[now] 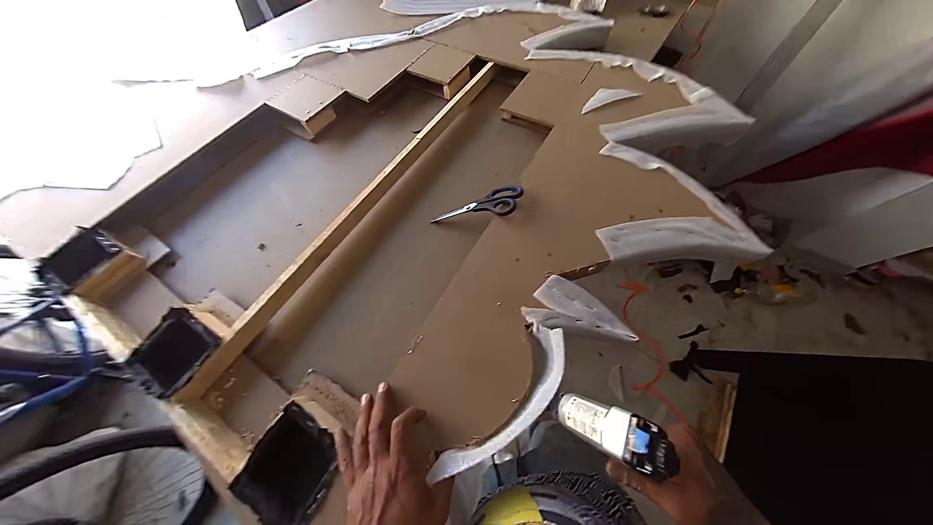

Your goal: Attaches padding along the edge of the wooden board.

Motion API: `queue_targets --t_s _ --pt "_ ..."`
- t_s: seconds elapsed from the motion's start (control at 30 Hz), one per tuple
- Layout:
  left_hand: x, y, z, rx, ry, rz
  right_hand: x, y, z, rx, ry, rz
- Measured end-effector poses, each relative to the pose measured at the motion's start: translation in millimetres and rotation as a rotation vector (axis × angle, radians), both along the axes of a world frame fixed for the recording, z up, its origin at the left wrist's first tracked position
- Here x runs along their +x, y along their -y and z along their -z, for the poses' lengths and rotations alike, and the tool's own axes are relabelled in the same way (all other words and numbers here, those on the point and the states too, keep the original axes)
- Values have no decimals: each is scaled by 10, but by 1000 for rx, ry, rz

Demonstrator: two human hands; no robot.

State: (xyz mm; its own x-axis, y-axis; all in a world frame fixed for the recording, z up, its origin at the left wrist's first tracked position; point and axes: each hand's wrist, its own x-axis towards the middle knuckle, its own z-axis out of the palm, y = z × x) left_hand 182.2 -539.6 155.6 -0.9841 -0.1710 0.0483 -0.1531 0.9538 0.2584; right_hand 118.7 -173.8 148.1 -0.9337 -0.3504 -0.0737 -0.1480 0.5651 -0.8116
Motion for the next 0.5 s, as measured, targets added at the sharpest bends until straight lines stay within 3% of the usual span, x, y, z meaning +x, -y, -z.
queue_targets --t_s 0.23,0.5 --pt "-32 29 86 20 -38 -50 -126 29 -74 -108 61 -198" --pt "-42 19 64 17 -12 -90 7 150 -168 -83 55 -358"
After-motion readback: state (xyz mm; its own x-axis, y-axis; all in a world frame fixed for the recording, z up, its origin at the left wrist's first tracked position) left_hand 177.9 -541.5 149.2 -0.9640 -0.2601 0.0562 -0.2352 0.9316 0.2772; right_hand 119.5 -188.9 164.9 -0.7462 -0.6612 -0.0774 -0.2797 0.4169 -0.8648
